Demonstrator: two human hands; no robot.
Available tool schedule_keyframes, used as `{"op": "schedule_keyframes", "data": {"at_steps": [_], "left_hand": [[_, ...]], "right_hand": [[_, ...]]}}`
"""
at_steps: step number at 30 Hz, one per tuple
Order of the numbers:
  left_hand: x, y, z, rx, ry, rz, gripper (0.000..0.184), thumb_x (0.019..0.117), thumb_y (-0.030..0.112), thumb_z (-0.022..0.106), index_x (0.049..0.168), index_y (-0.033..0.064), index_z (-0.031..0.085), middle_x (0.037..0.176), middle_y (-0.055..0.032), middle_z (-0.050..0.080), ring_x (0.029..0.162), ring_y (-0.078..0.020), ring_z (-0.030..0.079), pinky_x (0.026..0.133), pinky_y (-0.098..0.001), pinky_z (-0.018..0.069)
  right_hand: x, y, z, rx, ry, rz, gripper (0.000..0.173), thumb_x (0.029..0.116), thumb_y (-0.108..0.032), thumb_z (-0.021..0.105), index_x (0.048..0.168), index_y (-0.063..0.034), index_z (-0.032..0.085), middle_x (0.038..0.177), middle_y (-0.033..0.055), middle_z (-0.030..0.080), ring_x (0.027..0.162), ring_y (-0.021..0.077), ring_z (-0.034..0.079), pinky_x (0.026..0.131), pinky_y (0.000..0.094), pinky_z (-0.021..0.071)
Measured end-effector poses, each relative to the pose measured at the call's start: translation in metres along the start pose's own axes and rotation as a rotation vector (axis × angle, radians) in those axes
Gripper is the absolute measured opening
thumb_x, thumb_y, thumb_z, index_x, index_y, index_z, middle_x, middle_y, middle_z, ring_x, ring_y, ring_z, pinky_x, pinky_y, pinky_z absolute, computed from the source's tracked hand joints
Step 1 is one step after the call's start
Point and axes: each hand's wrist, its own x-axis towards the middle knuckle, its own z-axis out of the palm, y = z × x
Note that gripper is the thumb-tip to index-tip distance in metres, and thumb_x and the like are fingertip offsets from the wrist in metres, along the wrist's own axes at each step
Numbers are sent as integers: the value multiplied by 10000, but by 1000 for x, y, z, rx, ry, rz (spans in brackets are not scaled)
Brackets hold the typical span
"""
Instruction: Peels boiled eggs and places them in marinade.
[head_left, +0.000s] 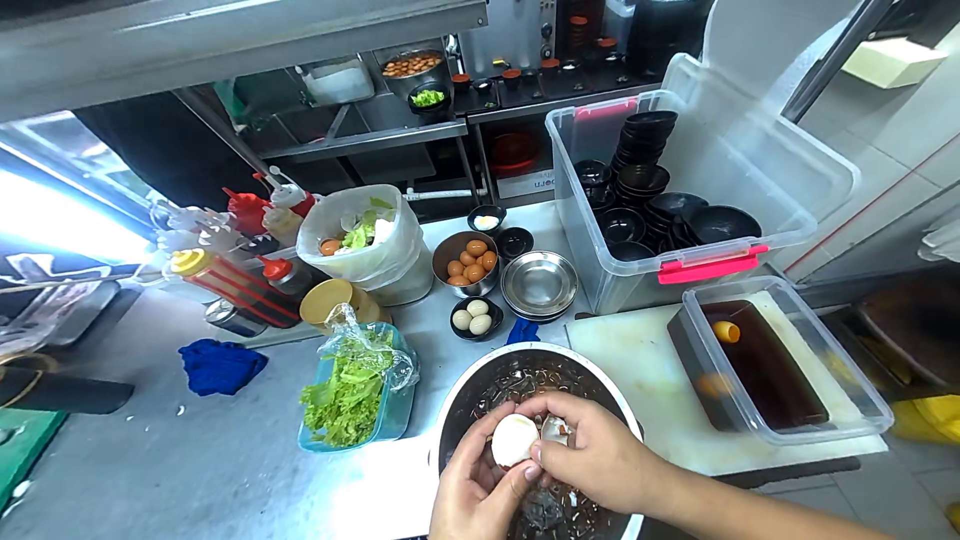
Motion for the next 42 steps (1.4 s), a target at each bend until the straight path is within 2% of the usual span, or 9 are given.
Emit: {"op": "schedule_keyframes", "data": {"at_steps": [6,11,17,19,21,25,33,36,42], "left_hand": [[1,0,0,-13,-18,13,621,885,-52,731,1429,-130,441,1252,-211,658,912,-266,732,787,-391,655],[2,0,-4,1,-35,27,654,892,-1,747,1452,-116,430,1296,-197,651,1052,-262,716,908,-380,626],[6,-7,-12,-122,-156,44,725,876,-16,755,1493,-87,381,1418,-238,533,1185,-322,638,986,-448,585],[6,-8,-13,-81,-117,25,778,829,-40,779,1505,-82,397,1434,-235,489,1168,-325,631,954,-447,605],[5,-5,-9,-64,-68,-3,756,830,-67,762,1493,-101,400,1394,-230,497,1050,-292,671,886,-421,630],[4,0,-5,-75,-27,-15,756,836,-132,716,1491,-139,338,1421,-244,542,1119,-289,687,931,-400,619],[3,1,-2,-35,-28,6,662,882,-113,678,1465,-137,367,1359,-232,589,1028,-277,708,867,-391,634],[2,1,-3,-33,-21,1,643,897,-85,679,1461,-137,376,1324,-226,599,973,-269,714,833,-398,643],[5,0,-12,-61,-81,-7,701,925,36,714,1505,-106,347,1321,-208,620,1057,-266,702,897,-397,621]], "right_hand": [[1,-1,0,-7,25,10,294,935,-94,611,1220,-102,681,1176,29,677,785,108,700,676,292,631],[2,-2,0,96,112,70,248,946,-61,557,1141,-86,708,946,46,720,661,150,691,597,323,621],[5,-5,-1,260,85,133,173,974,-65,576,1103,-48,689,869,74,685,643,162,666,584,317,604],[6,-3,-1,263,57,123,178,1010,-106,549,1120,-52,678,889,67,674,668,159,665,597,320,605],[5,-1,-1,168,7,67,217,1047,-164,518,1191,-74,653,1001,57,669,738,151,678,646,320,615],[4,-1,1,47,-40,35,343,993,-197,637,1317,-94,599,1214,66,649,845,149,707,721,325,638],[5,-3,2,49,2,12,284,974,-106,614,1255,-76,639,1165,55,675,810,133,703,699,304,632],[6,-1,2,62,40,14,260,949,-65,579,1200,-75,648,1054,50,703,734,139,698,639,312,621],[6,-3,0,129,85,93,189,932,-51,591,1104,-89,658,1019,54,684,692,156,683,610,327,620]]}}
